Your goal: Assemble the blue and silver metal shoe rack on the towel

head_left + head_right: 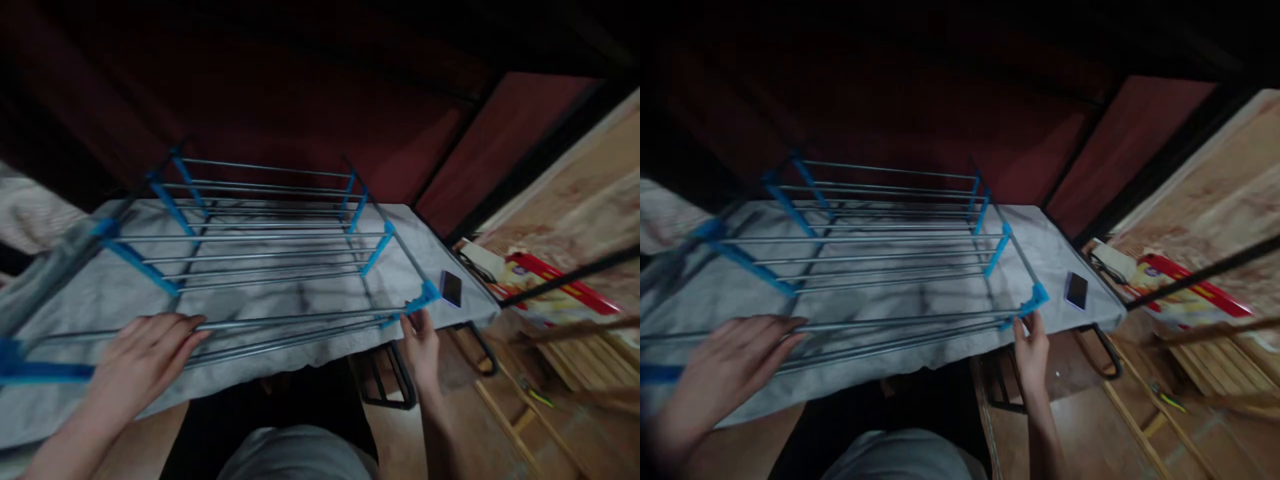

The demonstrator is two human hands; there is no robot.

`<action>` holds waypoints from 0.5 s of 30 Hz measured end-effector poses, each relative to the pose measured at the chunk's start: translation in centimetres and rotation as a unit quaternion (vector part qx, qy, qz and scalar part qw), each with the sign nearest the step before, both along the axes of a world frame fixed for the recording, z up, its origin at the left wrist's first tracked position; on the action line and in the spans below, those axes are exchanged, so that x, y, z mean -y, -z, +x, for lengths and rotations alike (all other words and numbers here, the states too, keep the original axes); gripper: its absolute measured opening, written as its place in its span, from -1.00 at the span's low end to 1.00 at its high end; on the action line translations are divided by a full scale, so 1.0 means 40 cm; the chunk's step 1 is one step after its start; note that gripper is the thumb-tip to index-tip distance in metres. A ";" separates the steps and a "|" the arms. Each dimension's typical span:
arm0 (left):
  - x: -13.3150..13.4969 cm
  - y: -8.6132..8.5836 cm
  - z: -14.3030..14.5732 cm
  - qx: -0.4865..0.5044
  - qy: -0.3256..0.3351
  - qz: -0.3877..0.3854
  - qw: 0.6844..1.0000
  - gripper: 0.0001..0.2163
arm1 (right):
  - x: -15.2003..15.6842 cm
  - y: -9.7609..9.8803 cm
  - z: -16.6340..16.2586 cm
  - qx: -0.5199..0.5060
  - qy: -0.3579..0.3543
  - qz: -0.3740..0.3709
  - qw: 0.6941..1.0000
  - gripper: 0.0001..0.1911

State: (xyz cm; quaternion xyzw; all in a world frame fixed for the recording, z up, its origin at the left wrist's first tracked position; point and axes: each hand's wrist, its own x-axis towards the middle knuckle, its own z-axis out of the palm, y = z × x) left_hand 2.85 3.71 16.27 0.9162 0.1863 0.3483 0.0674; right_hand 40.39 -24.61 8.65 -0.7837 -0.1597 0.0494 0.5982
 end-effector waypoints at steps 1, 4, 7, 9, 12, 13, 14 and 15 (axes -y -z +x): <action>0.005 0.012 -0.010 -0.053 -0.040 0.050 0.997 -0.90 | 0.003 0.009 0.002 0.011 0.009 -0.006 1.000 -0.43; 0.025 0.032 -0.023 -0.125 -0.076 0.112 0.983 -0.82 | 0.010 0.029 0.020 0.023 0.025 -0.014 0.999 -0.33; 0.051 0.037 -0.021 -0.145 -0.095 0.091 0.981 -0.81 | 0.013 0.031 0.037 0.022 0.030 -0.051 0.998 -0.26; 0.071 0.034 -0.017 -0.151 -0.105 0.067 0.981 -0.80 | 0.015 0.018 0.034 0.021 0.042 -0.080 0.996 -0.31; 0.093 0.024 -0.014 -0.161 -0.116 0.050 0.979 -0.78 | 0.010 -0.011 0.010 0.025 0.057 -0.120 0.991 -0.45; 0.096 0.020 -0.013 -0.162 -0.116 0.050 0.979 -0.78 | 0.006 -0.019 0.000 0.025 0.060 -0.120 0.991 -0.50; 0.096 0.018 -0.013 -0.162 -0.115 0.050 0.979 -0.78 | 0.002 -0.025 -0.009 0.023 0.063 -0.115 0.991 -0.54; 0.095 0.017 -0.012 -0.161 -0.113 0.049 0.979 -0.78 | -0.002 -0.027 -0.017 0.019 0.067 -0.106 0.992 -0.58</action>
